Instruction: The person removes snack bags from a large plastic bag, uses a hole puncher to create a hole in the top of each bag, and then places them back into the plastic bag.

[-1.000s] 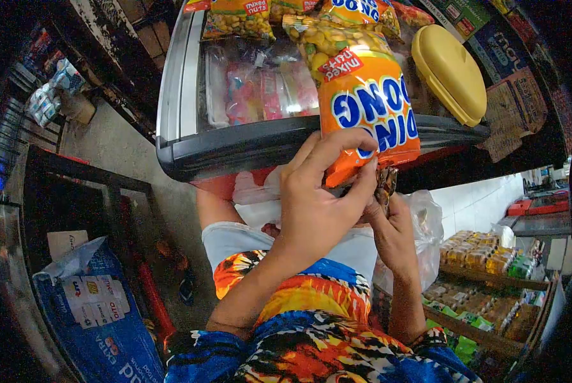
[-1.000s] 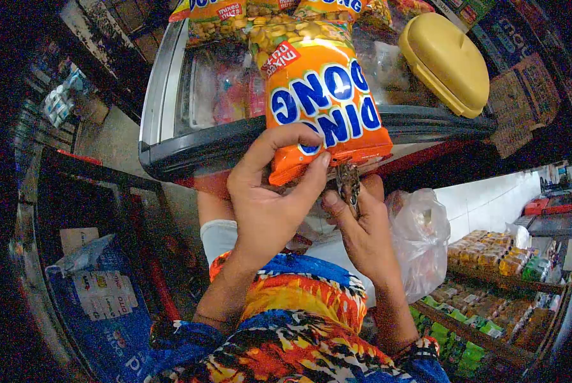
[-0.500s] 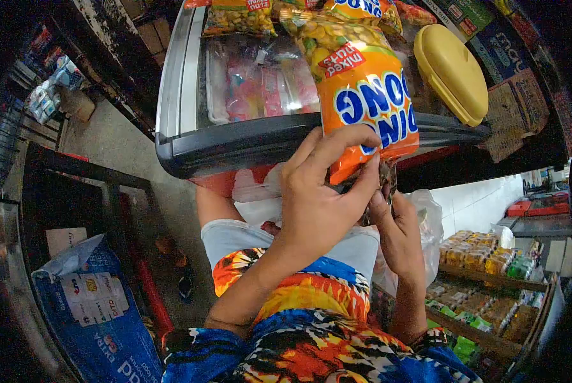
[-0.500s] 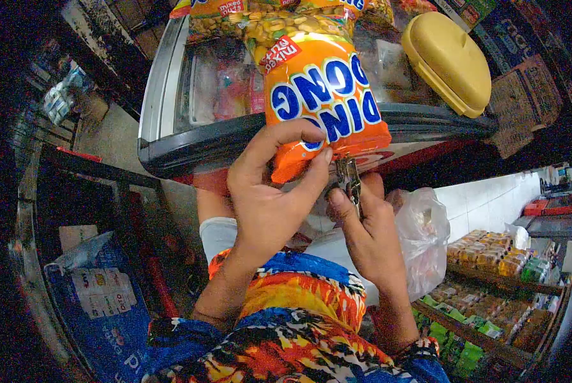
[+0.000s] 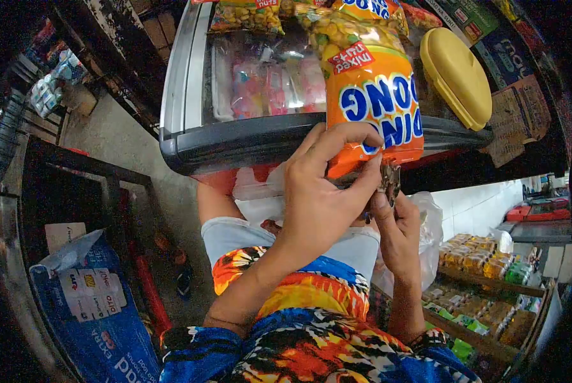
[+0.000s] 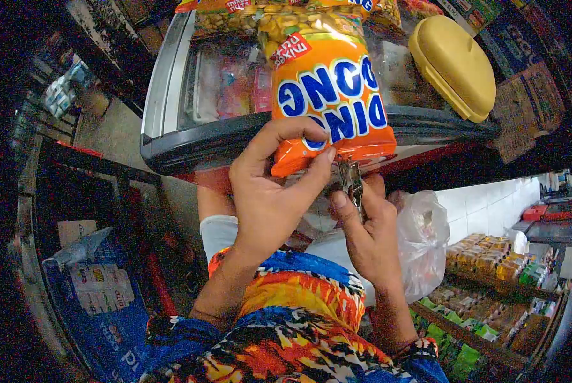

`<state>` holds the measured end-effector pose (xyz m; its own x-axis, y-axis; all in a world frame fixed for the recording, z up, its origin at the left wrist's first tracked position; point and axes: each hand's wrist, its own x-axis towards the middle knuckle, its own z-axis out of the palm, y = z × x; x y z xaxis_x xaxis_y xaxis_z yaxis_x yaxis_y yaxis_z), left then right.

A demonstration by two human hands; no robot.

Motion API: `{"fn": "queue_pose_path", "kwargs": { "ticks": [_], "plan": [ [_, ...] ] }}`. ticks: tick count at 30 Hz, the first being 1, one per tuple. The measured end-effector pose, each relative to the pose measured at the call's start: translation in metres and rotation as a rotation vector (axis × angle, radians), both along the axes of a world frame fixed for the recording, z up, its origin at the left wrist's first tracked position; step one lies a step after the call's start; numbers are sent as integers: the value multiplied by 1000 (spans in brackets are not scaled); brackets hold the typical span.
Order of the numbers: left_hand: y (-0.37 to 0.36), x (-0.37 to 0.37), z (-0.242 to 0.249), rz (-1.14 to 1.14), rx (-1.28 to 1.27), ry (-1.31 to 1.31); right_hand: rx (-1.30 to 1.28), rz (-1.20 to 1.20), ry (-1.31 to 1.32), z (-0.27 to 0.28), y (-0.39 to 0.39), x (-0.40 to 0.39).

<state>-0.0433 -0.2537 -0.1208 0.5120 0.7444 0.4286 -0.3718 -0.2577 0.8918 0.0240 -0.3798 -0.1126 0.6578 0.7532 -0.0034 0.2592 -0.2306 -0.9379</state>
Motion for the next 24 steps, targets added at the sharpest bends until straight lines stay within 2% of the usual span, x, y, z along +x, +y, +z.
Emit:
{"fn": "queue_pose_path", "kwargs": {
  "ticks": [7, 15, 24],
  "plan": [
    [-3, 1, -3, -14, -33, -1, -28, -24, -69, 4, 1, -4],
    [-5, 3, -2, 35, 11, 2, -52, -18, -23, -3, -2, -1],
    [-3, 0, -5, -30, 54, 67, -33, -30, 25, -12, -3, 0]
  ]
}}
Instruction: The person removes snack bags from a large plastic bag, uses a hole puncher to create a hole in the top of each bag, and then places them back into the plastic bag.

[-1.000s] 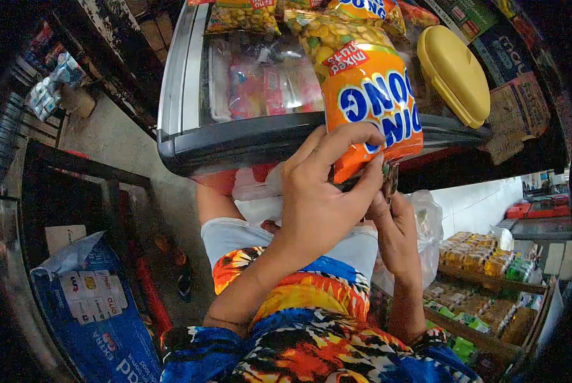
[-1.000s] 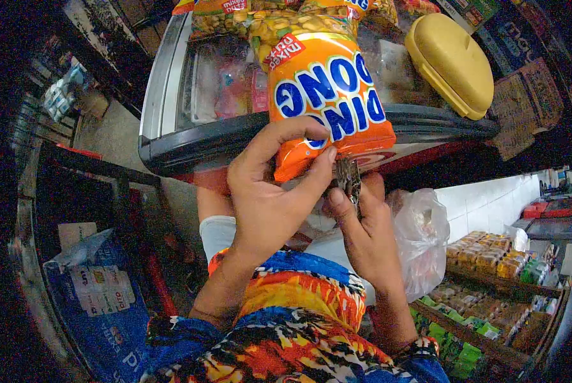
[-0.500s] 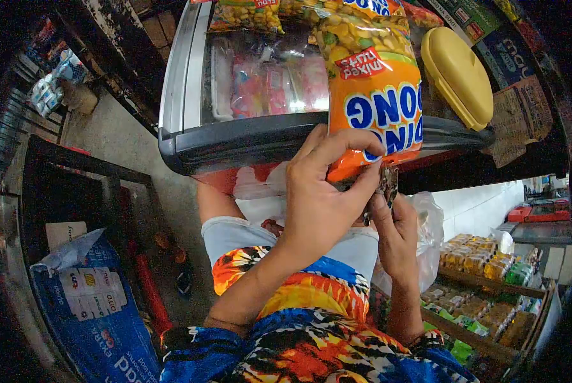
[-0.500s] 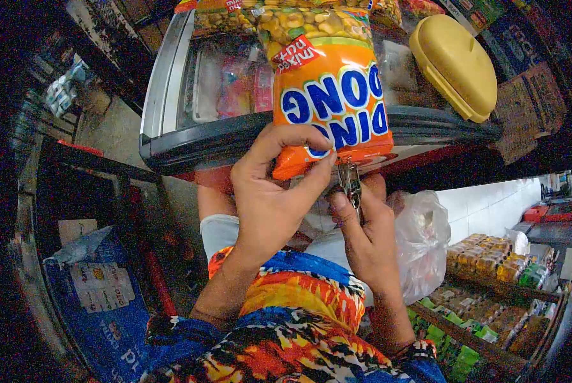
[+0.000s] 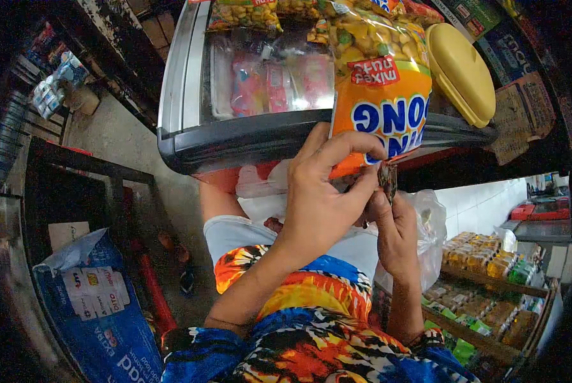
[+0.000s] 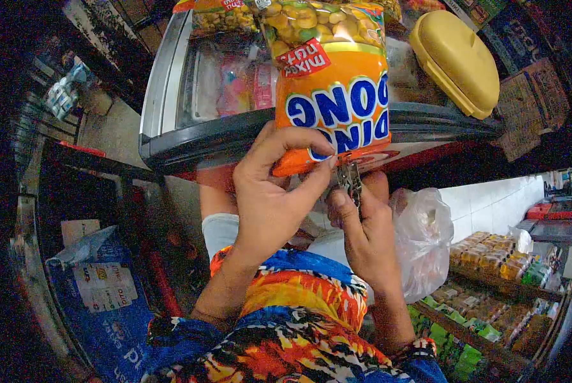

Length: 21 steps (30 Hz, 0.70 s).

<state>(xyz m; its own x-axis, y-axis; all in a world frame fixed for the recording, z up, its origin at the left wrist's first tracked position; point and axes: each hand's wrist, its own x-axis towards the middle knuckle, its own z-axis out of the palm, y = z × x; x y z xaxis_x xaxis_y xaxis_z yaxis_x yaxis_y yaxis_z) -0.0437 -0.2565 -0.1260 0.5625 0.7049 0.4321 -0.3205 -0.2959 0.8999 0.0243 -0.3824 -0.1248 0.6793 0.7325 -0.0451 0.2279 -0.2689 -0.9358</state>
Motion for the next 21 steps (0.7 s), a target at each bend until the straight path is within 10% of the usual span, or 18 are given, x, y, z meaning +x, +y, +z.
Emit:
{"fn": "queue_pose_path", "kwargs": {
  "ticks": [21],
  "plan": [
    [3, -3, 1, -34, -17, 33, -117, -76, -29, -8, 6, 5]
  ]
}}
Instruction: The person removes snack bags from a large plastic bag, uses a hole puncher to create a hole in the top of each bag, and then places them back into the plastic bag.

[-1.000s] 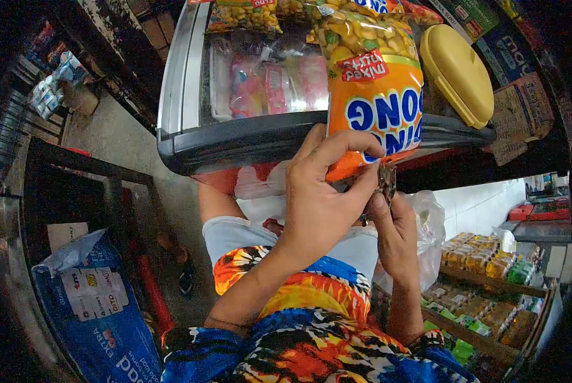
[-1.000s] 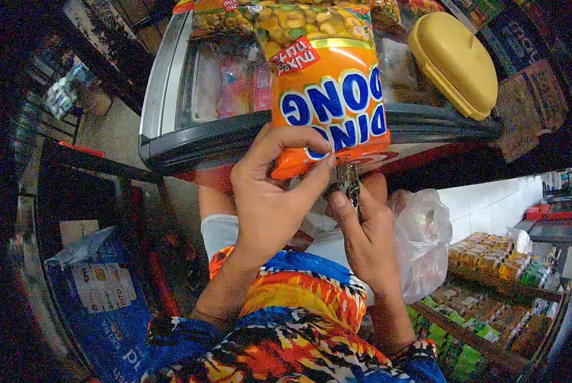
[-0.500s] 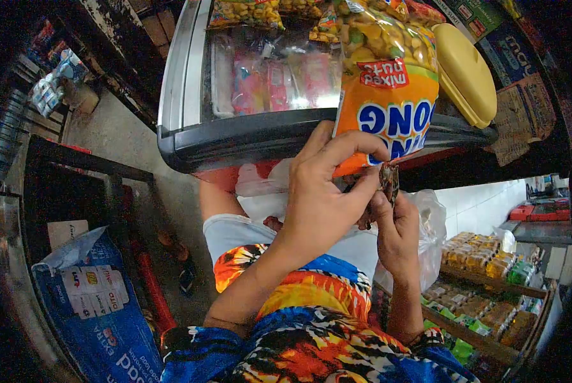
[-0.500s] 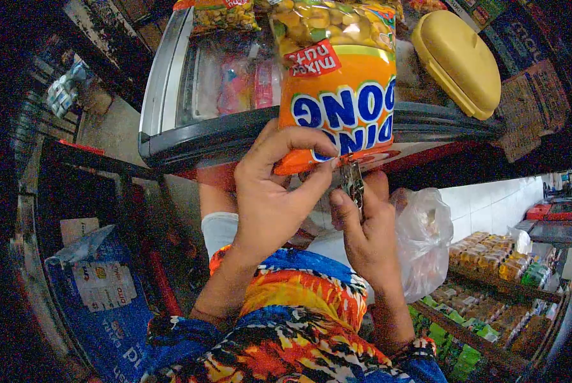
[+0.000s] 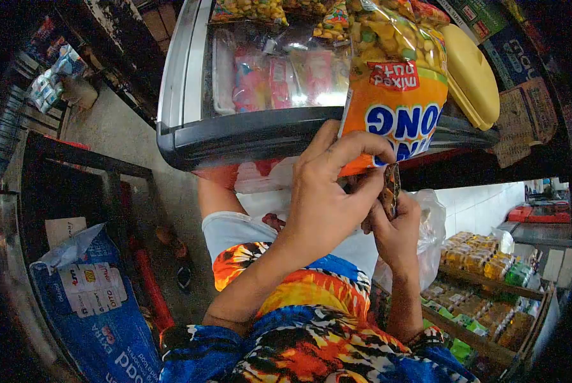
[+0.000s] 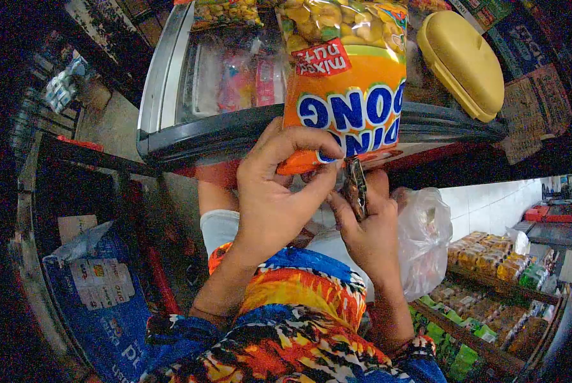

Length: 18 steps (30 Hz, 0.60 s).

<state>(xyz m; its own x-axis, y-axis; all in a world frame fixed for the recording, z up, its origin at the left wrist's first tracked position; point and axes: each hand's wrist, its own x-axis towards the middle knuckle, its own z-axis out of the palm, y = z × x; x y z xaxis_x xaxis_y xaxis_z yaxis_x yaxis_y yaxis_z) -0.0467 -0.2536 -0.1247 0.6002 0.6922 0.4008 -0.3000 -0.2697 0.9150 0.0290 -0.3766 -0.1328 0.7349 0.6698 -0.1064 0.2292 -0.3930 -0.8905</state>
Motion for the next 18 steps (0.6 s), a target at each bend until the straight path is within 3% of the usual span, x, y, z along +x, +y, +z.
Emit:
{"fn": "queue_pose_path", "kwargs": {
  "ticks": [5, 8, 13, 15, 16, 18],
  "plan": [
    [0, 1, -3, 14, 43, 9, 136, 10, 8, -11, 6, -3],
    [0, -3, -4, 24, 80, 18, 173, 0, 158, -13, 7, -7],
    [-6, 0, 3, 90, 242, 93, 31, 66, -46, -17, -4, 4],
    [-14, 8, -6, 64, -28, -33, 72, 29, -78, -24, 1, 3],
    [-12, 5, -5, 98, 206, 84, 168, 20, -113, -32, 4, 3],
    [-15, 9, -13, 91, 105, 17, 271, -34, -155, -39, 6, 1]
  ]
}}
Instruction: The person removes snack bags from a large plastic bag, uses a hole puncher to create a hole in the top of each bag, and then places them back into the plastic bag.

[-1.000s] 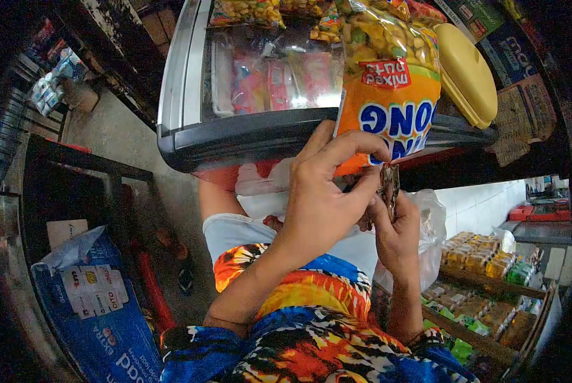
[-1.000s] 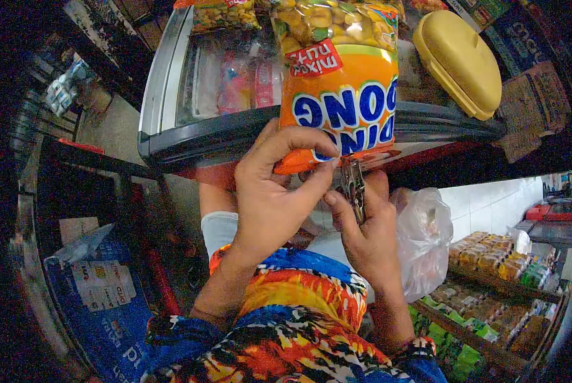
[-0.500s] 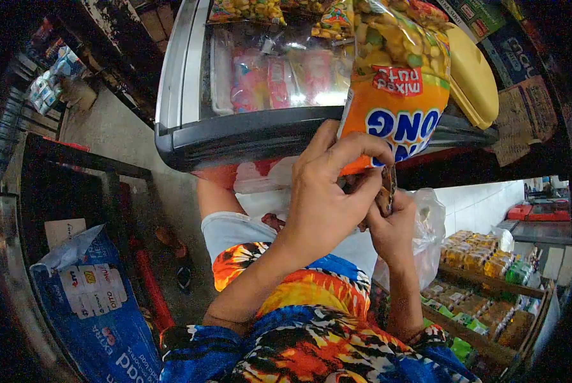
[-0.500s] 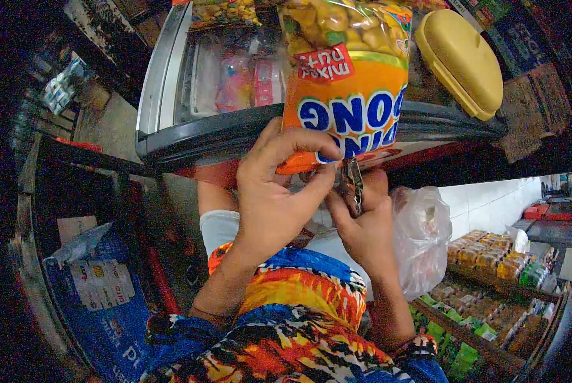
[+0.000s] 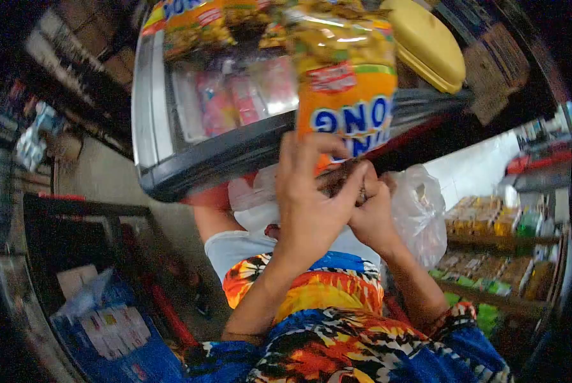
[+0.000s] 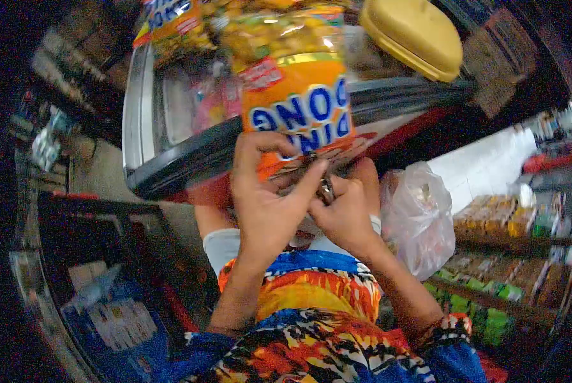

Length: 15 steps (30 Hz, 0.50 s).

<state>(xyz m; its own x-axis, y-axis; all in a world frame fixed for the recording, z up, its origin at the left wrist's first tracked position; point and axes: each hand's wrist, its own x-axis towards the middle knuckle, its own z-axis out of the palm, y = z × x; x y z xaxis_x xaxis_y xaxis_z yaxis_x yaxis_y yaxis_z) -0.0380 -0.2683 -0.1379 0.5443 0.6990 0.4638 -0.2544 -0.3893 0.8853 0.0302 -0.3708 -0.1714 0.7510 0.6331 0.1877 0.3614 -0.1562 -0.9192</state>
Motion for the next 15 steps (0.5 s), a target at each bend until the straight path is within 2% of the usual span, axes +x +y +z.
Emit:
{"fn": "queue_pose_path", "kwargs": {
  "ticks": [1, 3, 5, 6, 8, 9, 11, 12, 15],
  "plan": [
    [-2, 3, 1, 8, -113, -66, -35, 31, -30, -1, 0, 0],
    [-5, 1, 7, -62, -133, -66, -61, -11, -61, 6, 0, -2],
    [-9, 2, 8, -21, -187, -42, -228, 35, -26, 26, 0, -3],
    [-13, 1, 8, -54, -187, -42, -209, 48, -23, 23, -3, -3],
    [-14, 1, 7, -105, -367, -99, -193, 38, -77, 29, -7, -3],
    [-12, 0, 8, -91, -363, -103, -174, 47, -125, 33, -7, -3],
    [-8, -3, 8, -70, -151, -87, -253, 105, -126, 38, -10, 2],
    [-10, -4, 9, -121, -316, -146, -234, 111, -165, 35, -11, 4],
    [-5, -5, 16, -92, -273, -114, -230, 127, -227, 35, -16, 6]
  ]
}}
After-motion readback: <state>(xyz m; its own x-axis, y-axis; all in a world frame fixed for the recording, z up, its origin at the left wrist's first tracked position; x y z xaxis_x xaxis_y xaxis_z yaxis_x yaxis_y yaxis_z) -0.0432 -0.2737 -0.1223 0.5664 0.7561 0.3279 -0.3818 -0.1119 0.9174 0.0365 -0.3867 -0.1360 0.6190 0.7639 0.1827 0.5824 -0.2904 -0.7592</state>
